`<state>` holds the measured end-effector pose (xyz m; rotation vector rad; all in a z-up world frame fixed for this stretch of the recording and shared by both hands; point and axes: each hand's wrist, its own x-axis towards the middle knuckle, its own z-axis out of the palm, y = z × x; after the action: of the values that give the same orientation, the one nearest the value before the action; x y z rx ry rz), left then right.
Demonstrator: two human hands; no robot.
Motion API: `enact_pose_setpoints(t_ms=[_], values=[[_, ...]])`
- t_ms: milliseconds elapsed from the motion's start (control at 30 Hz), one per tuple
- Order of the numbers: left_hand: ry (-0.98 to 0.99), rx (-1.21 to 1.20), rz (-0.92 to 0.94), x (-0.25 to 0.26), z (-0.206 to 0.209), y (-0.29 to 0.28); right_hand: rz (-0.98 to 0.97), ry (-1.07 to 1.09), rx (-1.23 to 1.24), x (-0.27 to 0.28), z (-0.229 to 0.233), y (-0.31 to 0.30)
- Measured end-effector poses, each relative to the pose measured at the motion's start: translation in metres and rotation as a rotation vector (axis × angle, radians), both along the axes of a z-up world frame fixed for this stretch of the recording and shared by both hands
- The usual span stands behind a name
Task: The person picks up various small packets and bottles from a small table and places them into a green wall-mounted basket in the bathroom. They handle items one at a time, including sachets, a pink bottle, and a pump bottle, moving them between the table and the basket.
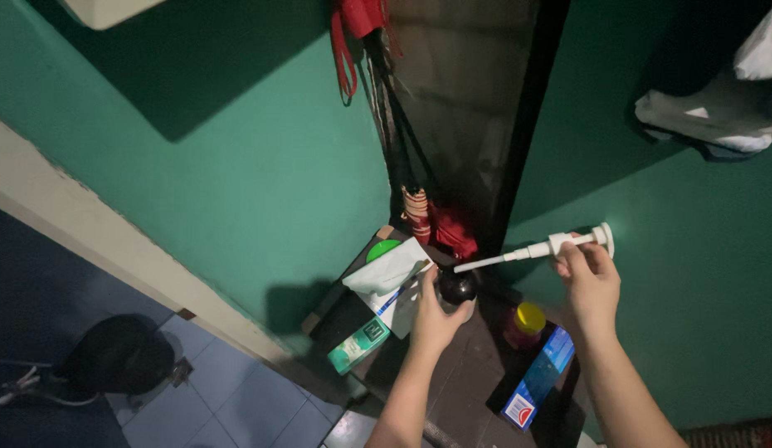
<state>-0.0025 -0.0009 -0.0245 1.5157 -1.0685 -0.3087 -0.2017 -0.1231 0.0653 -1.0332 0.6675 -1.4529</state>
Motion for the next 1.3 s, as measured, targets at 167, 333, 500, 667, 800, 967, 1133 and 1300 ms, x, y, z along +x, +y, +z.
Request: enact_pose_setpoints(t_ms=[167,333,500,667,800,967,1133,1300], values=[[0.003,0.087,-0.002,0.003,-0.011,0.008,-0.057,0.051,0.052,0.001,-0.012,-0.004],[0.047,0.049,0.118,-0.004,-0.026,0.029,-0.004,-0.038,0.278,-0.005,-0.014,0.011],[0.108,0.111,0.227,-0.038,-0.034,0.052,0.144,-0.212,0.414,-0.015,-0.017,0.045],[0.367,0.047,-0.017,-0.091,-0.021,0.055,0.065,-0.265,0.644,-0.032,-0.048,0.078],[0.561,0.150,-0.216,-0.125,-0.013,0.053,0.119,-0.304,0.693,-0.048,-0.098,0.105],[0.775,0.108,-0.350,-0.148,-0.021,0.051,0.211,-0.286,0.686,-0.059,-0.150,0.131],[0.737,0.234,-0.327,-0.151,-0.027,0.055,0.223,-0.304,0.765,-0.062,-0.159,0.146],[0.653,0.324,-0.296,-0.149,-0.031,0.051,0.226,0.204,0.879,-0.089,-0.147,0.153]])
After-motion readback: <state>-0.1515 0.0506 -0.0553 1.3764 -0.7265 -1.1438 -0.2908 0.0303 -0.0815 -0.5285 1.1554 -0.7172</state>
